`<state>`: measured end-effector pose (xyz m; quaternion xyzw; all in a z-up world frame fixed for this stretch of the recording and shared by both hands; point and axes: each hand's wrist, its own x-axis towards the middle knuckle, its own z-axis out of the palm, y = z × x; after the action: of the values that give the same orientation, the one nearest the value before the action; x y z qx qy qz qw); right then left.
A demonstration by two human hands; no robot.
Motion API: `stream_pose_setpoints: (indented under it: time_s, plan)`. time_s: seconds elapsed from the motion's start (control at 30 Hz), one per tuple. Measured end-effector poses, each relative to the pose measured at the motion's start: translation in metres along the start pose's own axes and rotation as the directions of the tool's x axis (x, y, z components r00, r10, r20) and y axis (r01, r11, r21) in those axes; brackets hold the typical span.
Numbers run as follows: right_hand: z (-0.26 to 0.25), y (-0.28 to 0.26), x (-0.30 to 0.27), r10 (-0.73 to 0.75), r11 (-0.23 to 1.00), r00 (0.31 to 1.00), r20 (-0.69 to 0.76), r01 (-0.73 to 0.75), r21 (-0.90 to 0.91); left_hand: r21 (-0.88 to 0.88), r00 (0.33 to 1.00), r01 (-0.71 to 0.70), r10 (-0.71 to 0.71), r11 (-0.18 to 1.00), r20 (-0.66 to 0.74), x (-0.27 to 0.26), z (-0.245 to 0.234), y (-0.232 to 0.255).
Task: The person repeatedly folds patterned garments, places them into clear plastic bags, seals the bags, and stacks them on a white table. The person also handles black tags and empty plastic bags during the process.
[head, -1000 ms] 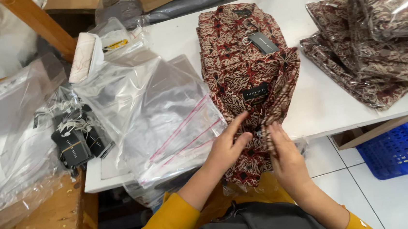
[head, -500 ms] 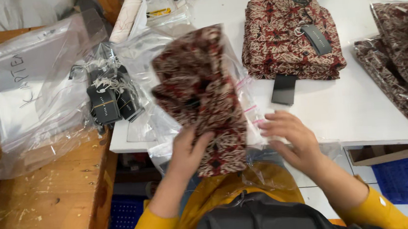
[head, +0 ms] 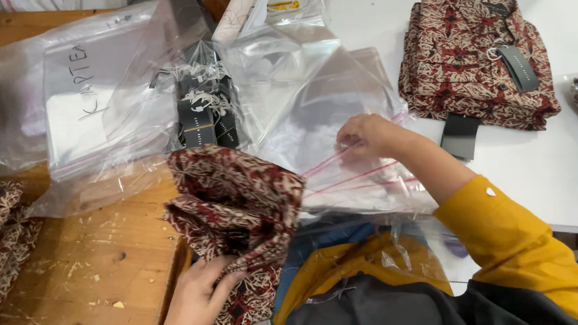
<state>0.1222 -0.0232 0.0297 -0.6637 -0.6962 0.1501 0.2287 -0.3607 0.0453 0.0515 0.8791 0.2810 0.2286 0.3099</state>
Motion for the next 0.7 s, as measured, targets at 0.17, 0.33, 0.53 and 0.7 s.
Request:
stream_pose_setpoints:
  time_s: [0.17, 0.33, 0.53, 0.7]
  plan:
    - [-0.005, -0.007, -0.004, -0.187, 0.971, 0.981, -0.059, 0.175, -0.163, 0.063, 0.973, 0.035, -0.048, 0.997, 0.227, 0.016, 0.004, 0.021]
    - [0.004, -0.022, -0.020, -0.244, 0.955, 0.970, 0.001, 0.241, -0.171, 0.033, 0.933, -0.112, 0.094, 0.993, 0.348, 0.025, 0.004, 0.038]
    - [-0.005, -0.010, -0.020, -0.117, 0.940, 0.977, -0.177, 0.051, -0.339, 0.095, 0.935, -0.006, -0.028, 0.995, 0.354, 0.004, 0.007, 0.030]
    - [-0.002, -0.009, -0.031, -0.258, 0.965, 0.954, -0.152, 0.248, -0.083, 0.117, 0.955, 0.118, -0.145, 0.986, 0.259, -0.022, -0.003, 0.019]
